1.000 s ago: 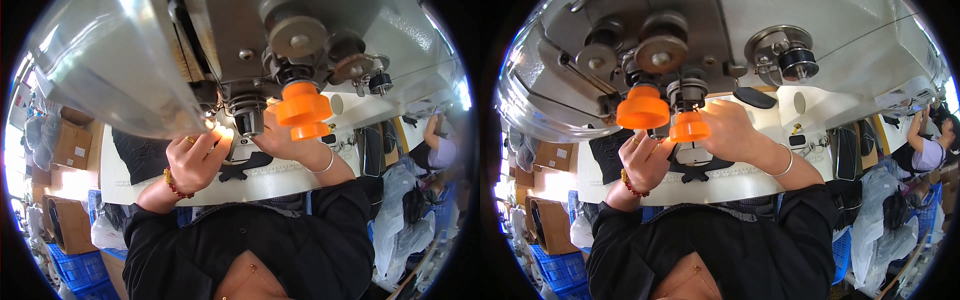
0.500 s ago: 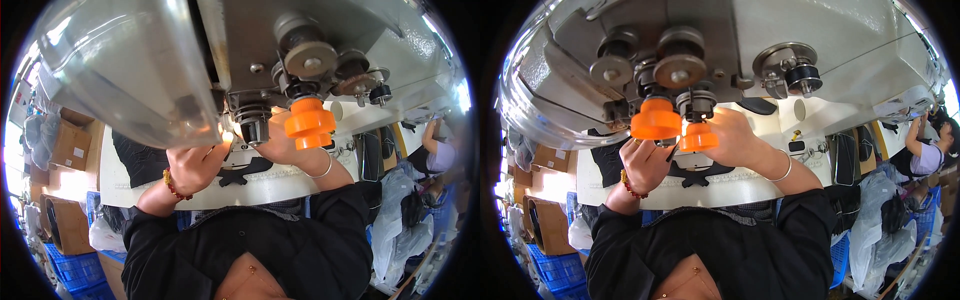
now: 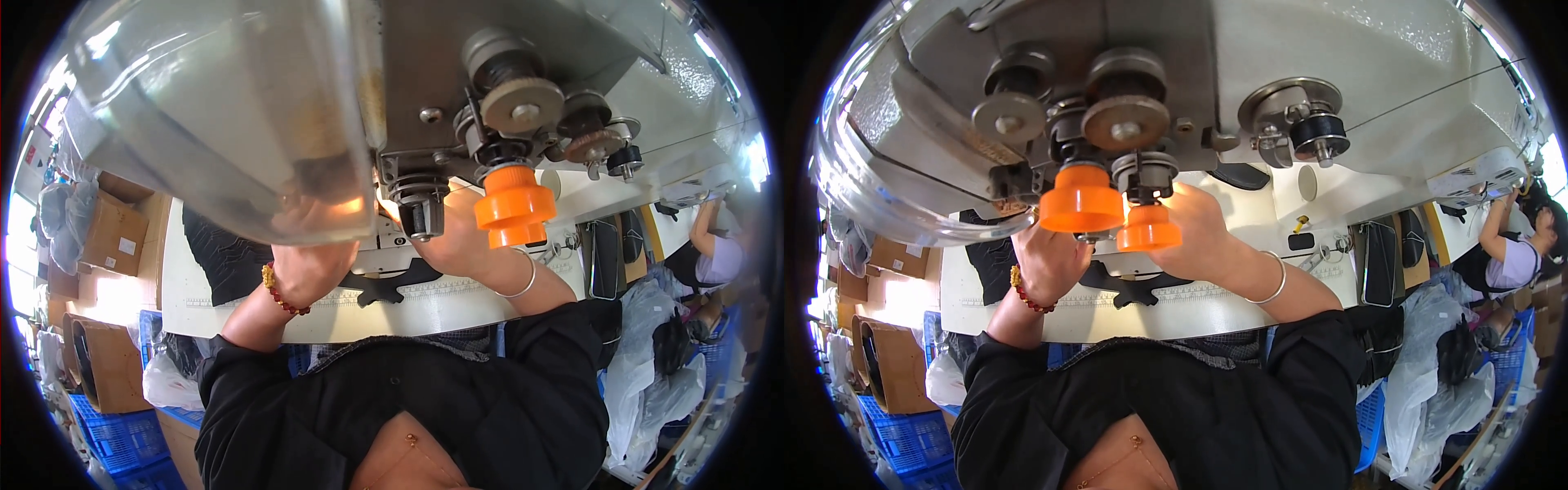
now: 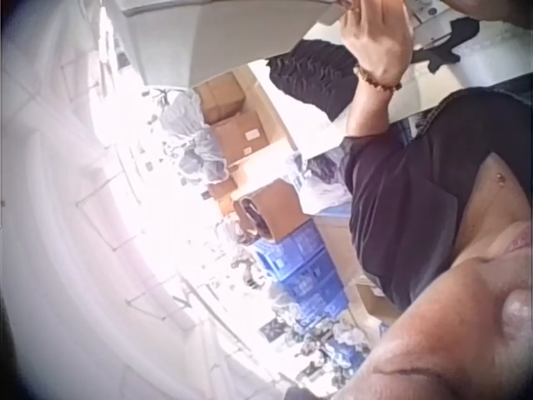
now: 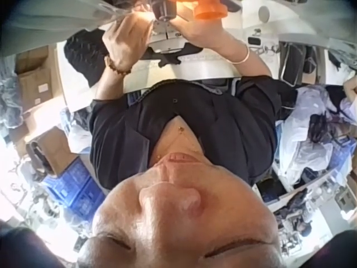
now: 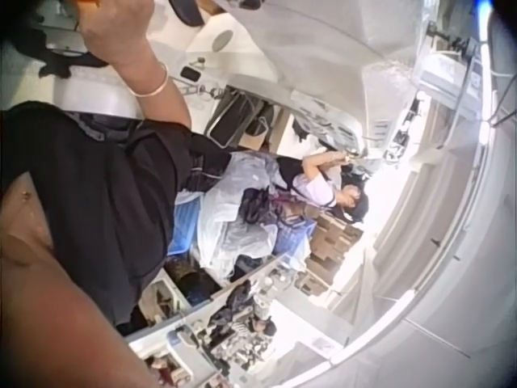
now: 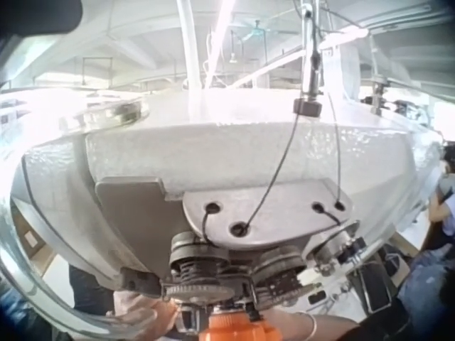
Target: Aligning, feeding, and processing footwear components into a manufacturing machine.
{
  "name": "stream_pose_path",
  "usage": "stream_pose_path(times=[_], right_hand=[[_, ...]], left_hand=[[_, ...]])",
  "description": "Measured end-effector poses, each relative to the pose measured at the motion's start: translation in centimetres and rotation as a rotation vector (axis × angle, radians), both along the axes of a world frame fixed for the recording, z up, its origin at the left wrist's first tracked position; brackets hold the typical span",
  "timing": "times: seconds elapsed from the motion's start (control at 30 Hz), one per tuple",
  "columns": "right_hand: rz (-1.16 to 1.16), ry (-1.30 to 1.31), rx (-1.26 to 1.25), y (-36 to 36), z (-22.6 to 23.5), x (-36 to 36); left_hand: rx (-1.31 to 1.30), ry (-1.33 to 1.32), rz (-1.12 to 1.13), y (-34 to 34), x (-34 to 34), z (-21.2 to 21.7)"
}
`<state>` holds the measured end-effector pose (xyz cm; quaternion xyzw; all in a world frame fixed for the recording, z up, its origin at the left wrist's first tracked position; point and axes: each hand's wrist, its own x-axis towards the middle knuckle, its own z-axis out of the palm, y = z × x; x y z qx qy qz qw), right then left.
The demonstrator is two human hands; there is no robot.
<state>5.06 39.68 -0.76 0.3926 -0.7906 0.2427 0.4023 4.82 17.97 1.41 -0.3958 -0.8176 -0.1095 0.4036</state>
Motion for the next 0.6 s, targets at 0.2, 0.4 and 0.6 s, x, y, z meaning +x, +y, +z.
stream_pose_path(times=[0.2, 0.4, 0.6], right_hand=[[-0.007, -0.011, 0.005, -0.1, -0.4, 0.5], [-0.016, 0.032, 0.035, 0.0, -0.1, 0.7], [-0.013, 0.041, 0.037, -0.3, 0.0, 0.8]], left_hand=[[0.057, -0.19, -0.081, -0.5, 0.1, 0.8], [0.002, -0.256, -0.028, -0.6, 0.9, 1.8], [0.061, -0.292, -0.061, -0.5, 0.7, 1.0]])
